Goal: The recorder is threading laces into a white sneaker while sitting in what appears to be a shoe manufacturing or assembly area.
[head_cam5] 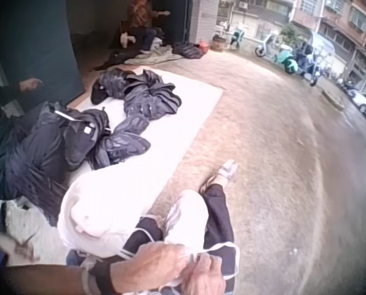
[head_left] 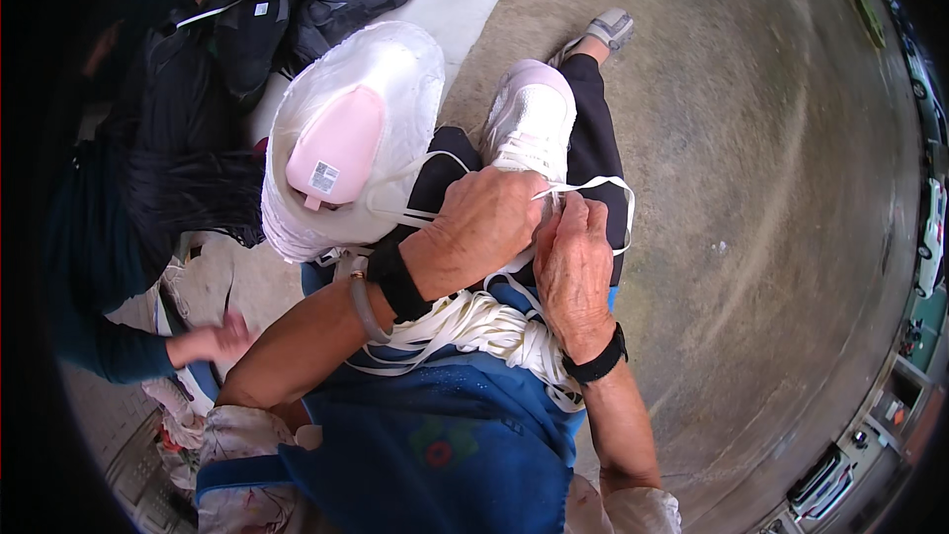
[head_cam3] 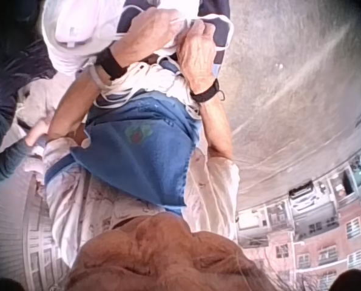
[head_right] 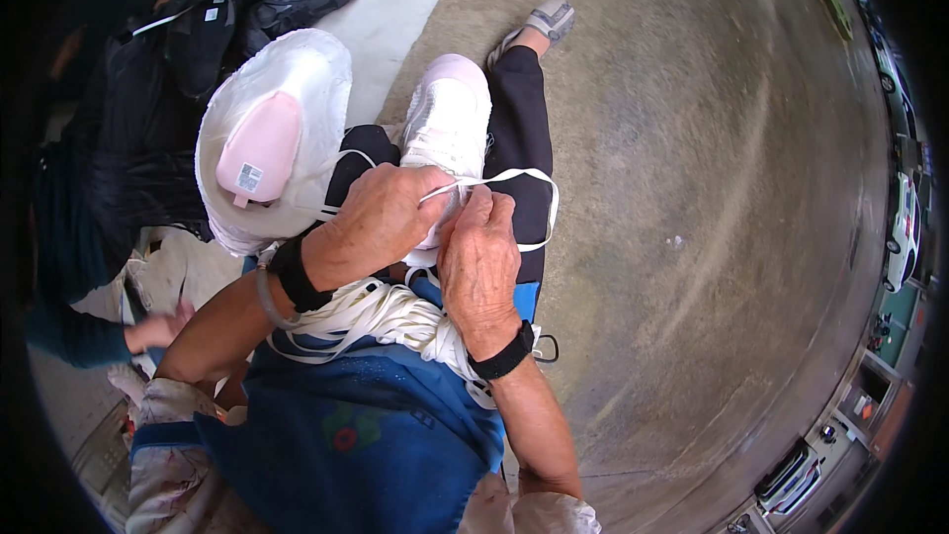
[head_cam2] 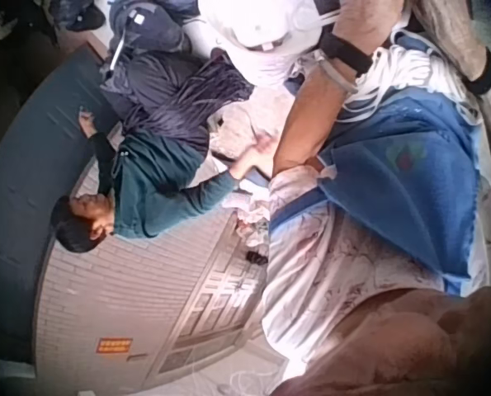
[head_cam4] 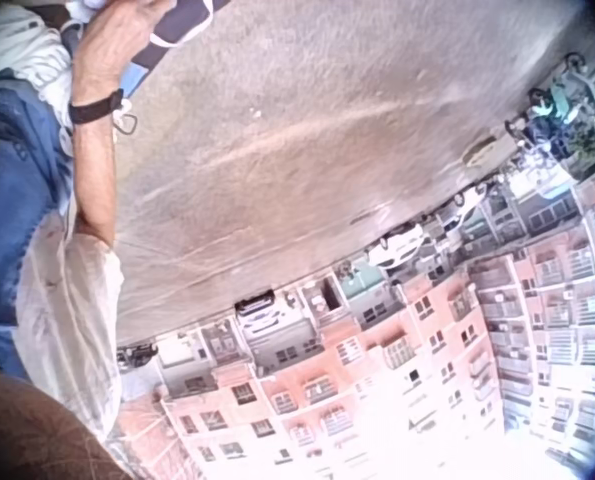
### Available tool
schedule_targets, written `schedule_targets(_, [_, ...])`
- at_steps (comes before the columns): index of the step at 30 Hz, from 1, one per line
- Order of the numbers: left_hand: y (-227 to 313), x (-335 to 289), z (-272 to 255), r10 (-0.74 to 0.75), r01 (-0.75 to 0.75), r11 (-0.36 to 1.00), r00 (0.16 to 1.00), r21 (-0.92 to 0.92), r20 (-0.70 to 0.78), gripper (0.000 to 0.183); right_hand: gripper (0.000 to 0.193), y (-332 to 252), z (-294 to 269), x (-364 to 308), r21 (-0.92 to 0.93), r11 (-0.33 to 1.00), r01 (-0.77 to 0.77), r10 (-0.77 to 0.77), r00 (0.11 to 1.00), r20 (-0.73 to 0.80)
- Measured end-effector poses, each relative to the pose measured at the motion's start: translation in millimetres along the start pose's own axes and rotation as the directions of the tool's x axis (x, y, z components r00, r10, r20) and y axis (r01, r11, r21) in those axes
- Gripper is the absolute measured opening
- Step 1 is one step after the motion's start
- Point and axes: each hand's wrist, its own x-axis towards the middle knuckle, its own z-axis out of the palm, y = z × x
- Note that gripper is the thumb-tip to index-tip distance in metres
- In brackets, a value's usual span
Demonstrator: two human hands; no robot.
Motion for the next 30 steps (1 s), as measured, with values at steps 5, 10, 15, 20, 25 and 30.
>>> schedule_targets(5, [-1.2,1.1,1.9,-0.018,0.018,1.0,1.0,-0.006,0.014,0.018,0.028,8.3,-1.1,1.7,0.068,0.991,0.111,-0.11,0.994,-0.014])
schedule_targets(10, [-2.5,3.7,1.9,-0.043,0.043,0.999,0.999,-0.002,0.029,0.022,0.031,-1.5,-4.6,2.2,0.089,0.995,-0.041,0.045,0.998,-0.044])
schedule_targets(15, [-5.5,2.0,7.0,0.02,-0.021,1.0,0.999,-0.019,-0.049,0.02,0.027,9.1,-3.1,5.2,0.092,0.989,0.114,-0.115,0.993,0.006])
schedule_targets(20, [-2.3,4.7,8.7,0.026,-0.025,0.998,0.999,0.054,-0.019,0.017,0.022,12.1,-9.0,9.1,0.146,0.98,0.133,-0.14,0.989,0.042])
schedule_targets(25, [6.2,5.4,8.9,0.031,-0.037,0.972,0.999,0.232,0.031,0.015,0.016,7.8,-6.6,7.8,0.153,0.984,0.089,-0.092,0.996,0.013])
schedule_targets(30, [10.1,2.1,-11.9,0.072,-0.087,0.979,0.994,0.185,0.086,0.015,0.016,8.0,-7.3,6.1,0.155,0.985,0.081,-0.085,0.996,0.018])
